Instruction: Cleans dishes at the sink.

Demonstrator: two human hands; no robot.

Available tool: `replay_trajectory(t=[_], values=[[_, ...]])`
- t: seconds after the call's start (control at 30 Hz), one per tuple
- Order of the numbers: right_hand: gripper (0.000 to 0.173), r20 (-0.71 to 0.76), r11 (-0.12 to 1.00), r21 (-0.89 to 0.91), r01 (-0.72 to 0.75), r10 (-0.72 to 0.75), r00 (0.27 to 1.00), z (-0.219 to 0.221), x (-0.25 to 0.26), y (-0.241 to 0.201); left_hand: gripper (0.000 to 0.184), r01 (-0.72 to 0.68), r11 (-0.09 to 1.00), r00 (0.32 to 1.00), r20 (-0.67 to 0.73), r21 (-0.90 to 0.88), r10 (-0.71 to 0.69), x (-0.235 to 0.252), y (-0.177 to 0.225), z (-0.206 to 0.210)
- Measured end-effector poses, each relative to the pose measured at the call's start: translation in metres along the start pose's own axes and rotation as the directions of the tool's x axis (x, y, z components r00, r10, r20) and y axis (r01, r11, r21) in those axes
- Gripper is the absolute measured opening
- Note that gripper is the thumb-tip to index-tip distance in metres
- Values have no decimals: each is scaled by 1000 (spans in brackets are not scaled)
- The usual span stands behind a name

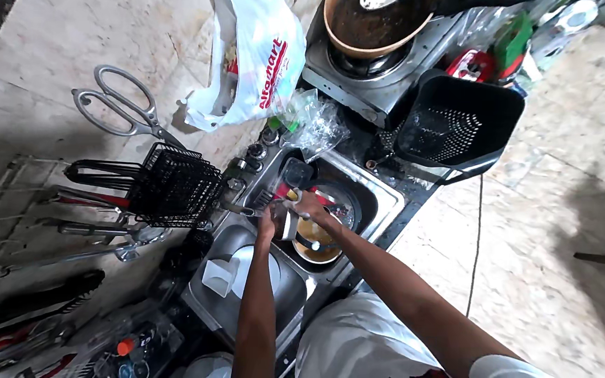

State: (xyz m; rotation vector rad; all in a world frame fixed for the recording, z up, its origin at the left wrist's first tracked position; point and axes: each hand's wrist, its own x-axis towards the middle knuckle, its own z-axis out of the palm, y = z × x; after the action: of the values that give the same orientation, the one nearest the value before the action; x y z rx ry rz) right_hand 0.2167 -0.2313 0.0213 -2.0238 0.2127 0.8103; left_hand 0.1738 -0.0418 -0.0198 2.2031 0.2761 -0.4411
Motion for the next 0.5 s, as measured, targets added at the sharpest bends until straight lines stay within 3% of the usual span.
replay_trajectory(t=[0.1, 0.2, 0.3, 0.4, 0.5], values=[[58, -24, 1000, -11, 19, -20, 1000, 2, -2, -6, 33, 42, 987, 996, -74, -155, -54, 2, -11, 5], [57, -85, 1000, 2, 10, -9, 996, 2, -4, -12, 35, 21, 998, 998, -66, -52, -24, 3, -4, 2], [54, -210, 993, 101, 53, -30, 977, 0, -8, -11, 39, 157, 981, 986, -34, -114, -161, -2, -3, -9], [55, -318, 980, 168, 107, -49, 947, 7, -4, -5, 33, 383, 825, 906, -5, -415, -424, -11, 5, -9], [58, -377, 964, 225, 140, -46, 925, 20, -5, 0, 37, 398, 647, 858, 15, -650, -513, -13, 10, 0]])
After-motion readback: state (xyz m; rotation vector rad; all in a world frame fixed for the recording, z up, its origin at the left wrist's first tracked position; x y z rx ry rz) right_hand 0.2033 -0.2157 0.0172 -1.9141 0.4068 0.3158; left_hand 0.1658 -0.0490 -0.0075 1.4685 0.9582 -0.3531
